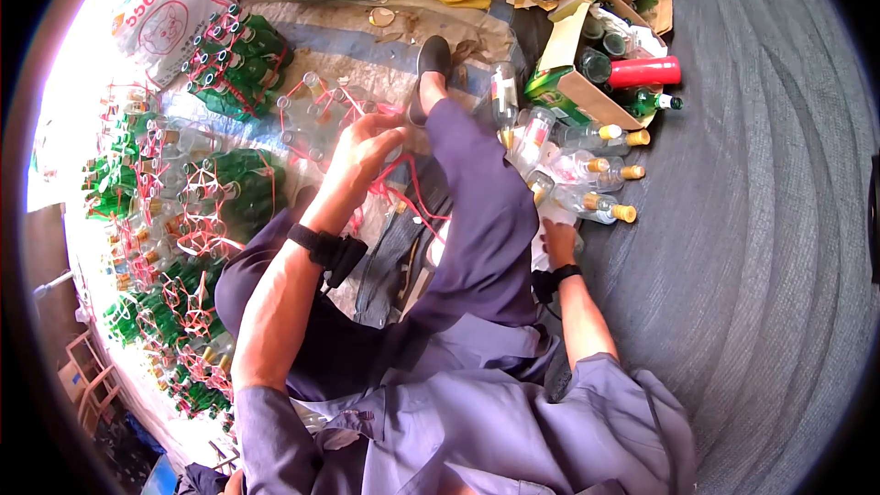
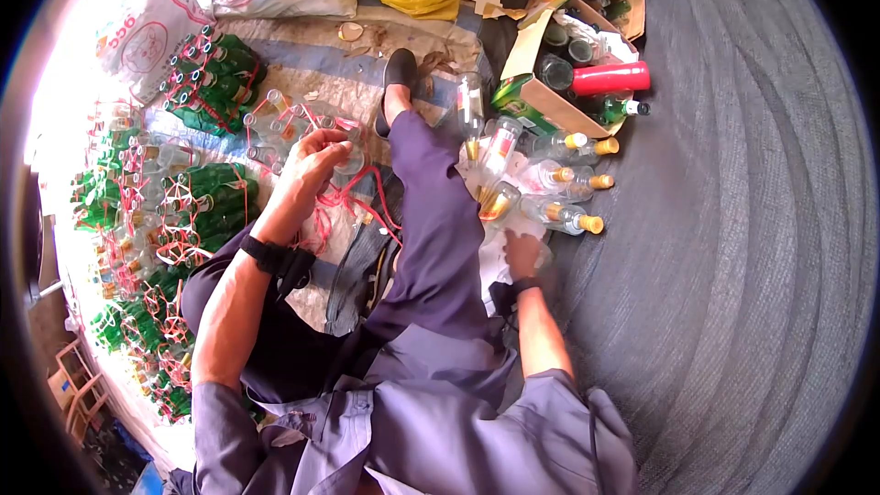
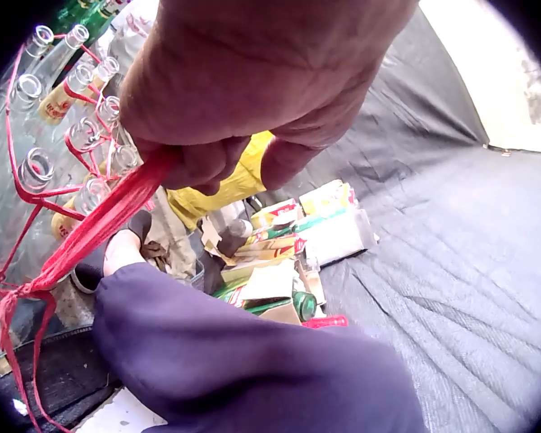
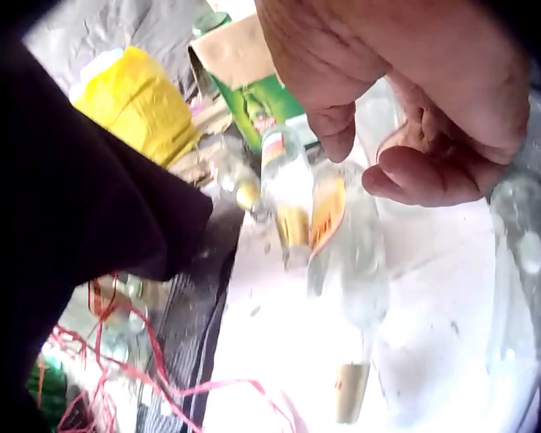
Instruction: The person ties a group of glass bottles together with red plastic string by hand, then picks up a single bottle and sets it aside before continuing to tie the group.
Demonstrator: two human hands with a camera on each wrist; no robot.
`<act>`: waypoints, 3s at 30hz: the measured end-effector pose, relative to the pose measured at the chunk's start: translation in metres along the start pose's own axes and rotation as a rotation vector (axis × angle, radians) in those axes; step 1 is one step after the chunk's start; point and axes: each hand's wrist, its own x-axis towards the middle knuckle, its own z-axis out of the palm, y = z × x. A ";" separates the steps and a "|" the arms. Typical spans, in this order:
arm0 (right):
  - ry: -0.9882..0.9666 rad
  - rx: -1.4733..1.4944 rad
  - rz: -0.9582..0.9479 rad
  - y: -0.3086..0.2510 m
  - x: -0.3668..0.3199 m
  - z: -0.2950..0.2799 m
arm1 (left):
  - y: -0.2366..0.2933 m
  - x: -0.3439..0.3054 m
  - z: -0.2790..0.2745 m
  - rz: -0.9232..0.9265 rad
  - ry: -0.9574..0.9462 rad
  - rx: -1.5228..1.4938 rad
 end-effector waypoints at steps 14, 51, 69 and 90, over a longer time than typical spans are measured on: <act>-0.168 -0.804 -0.665 0.136 0.037 0.087 | 0.001 0.003 0.005 -0.086 0.023 -0.013; 0.442 -1.050 -0.479 -0.081 -0.082 -0.084 | -0.012 0.005 0.001 -0.027 0.011 0.094; 0.138 -0.545 -0.635 -0.009 0.037 0.071 | 0.017 -0.004 0.006 -0.142 0.016 0.102; 0.172 -0.548 -0.551 -0.025 0.059 0.064 | 0.004 0.001 0.004 -0.112 -0.008 0.035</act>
